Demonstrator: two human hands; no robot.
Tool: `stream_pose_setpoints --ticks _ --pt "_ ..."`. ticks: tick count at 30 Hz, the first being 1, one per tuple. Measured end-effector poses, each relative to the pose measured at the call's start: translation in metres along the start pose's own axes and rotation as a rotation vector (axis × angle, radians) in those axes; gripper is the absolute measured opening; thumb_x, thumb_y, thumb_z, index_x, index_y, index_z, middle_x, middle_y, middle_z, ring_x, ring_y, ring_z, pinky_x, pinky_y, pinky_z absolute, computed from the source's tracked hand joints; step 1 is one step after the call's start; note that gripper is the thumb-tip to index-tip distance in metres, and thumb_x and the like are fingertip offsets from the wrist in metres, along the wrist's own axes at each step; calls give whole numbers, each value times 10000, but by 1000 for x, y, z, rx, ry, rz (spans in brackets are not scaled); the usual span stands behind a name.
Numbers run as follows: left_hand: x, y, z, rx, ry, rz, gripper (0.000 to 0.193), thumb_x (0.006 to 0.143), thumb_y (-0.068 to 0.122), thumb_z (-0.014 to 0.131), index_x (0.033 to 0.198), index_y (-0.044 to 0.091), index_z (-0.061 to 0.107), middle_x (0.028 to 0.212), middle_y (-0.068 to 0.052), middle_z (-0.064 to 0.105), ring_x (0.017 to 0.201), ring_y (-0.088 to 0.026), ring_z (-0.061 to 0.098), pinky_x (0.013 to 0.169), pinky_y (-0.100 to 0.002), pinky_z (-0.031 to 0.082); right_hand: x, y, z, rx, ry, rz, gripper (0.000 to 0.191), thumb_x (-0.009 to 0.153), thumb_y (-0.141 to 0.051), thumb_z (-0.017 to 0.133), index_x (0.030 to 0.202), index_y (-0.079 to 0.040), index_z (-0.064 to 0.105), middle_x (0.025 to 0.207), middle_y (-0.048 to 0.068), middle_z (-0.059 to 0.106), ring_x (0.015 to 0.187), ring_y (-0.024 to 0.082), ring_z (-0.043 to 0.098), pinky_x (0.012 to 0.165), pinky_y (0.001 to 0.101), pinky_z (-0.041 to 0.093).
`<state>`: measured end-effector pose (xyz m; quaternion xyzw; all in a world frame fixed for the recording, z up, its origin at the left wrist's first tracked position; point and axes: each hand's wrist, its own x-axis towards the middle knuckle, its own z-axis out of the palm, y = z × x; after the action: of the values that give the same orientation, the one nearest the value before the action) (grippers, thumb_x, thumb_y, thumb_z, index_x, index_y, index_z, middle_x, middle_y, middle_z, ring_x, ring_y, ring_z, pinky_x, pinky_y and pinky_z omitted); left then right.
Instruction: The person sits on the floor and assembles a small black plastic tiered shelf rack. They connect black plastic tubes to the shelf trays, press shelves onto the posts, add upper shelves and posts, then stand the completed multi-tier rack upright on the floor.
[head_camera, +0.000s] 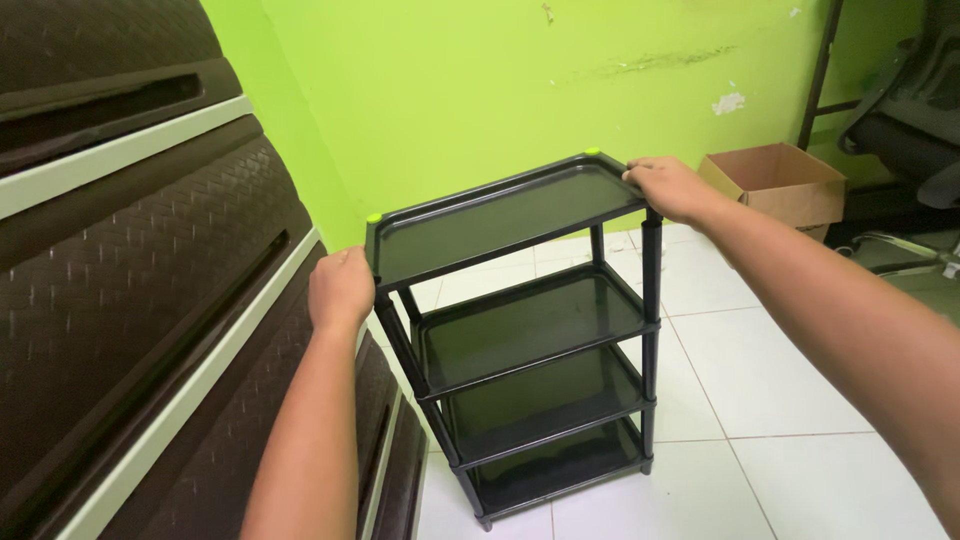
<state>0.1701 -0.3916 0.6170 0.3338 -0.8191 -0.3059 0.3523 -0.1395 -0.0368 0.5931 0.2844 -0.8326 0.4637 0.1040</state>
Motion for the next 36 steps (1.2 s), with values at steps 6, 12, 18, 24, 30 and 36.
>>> stream_pose_setpoints --ticks 6,12,18,24,30,36 --pt "-4 -4 -1 -7 -4 23 430 967 386 470 1035 85 769 1082 -187 738 1040 -401 674 890 -473 510 6 5 3 -6 -5 -20 531 948 -337 573 1349 6 633 1328 177 681 1215 287 630 1035 343 448" --pt "-2 -10 2 -16 -18 21 441 953 348 458 1263 205 737 1252 -159 706 1196 -363 639 997 -443 488 13 17 3 -6 -26 -57 520 940 -271 553 1360 29 617 1362 185 658 1237 281 612 1051 329 434" --pt "-4 -10 1 -34 -47 51 472 918 305 456 1312 229 704 1322 -152 669 1247 -343 613 1051 -422 454 13 21 1 23 -66 -59 501 944 -215 516 1369 34 609 1337 168 676 1145 254 625 1001 328 454" --pt "-3 -6 -2 23 -79 38 477 920 309 462 1332 256 698 1339 -164 652 1257 -351 600 1059 -429 449 6 13 5 30 -41 -34 507 954 -216 495 1395 11 600 1299 162 683 1124 242 625 994 325 452" --pt "5 -16 8 37 -123 90 513 926 304 463 1412 233 612 1442 -162 579 1366 -345 513 1116 -429 393 1 11 6 122 -9 -30 495 946 -216 498 1365 18 619 1267 166 697 1109 246 627 986 327 458" --pt "40 -10 -2 457 -234 165 688 877 238 444 1560 161 401 1631 -103 363 1491 -301 355 1197 -451 282 4 17 11 24 -55 -2 492 945 -196 480 1358 26 630 1220 217 705 1050 300 638 938 373 483"
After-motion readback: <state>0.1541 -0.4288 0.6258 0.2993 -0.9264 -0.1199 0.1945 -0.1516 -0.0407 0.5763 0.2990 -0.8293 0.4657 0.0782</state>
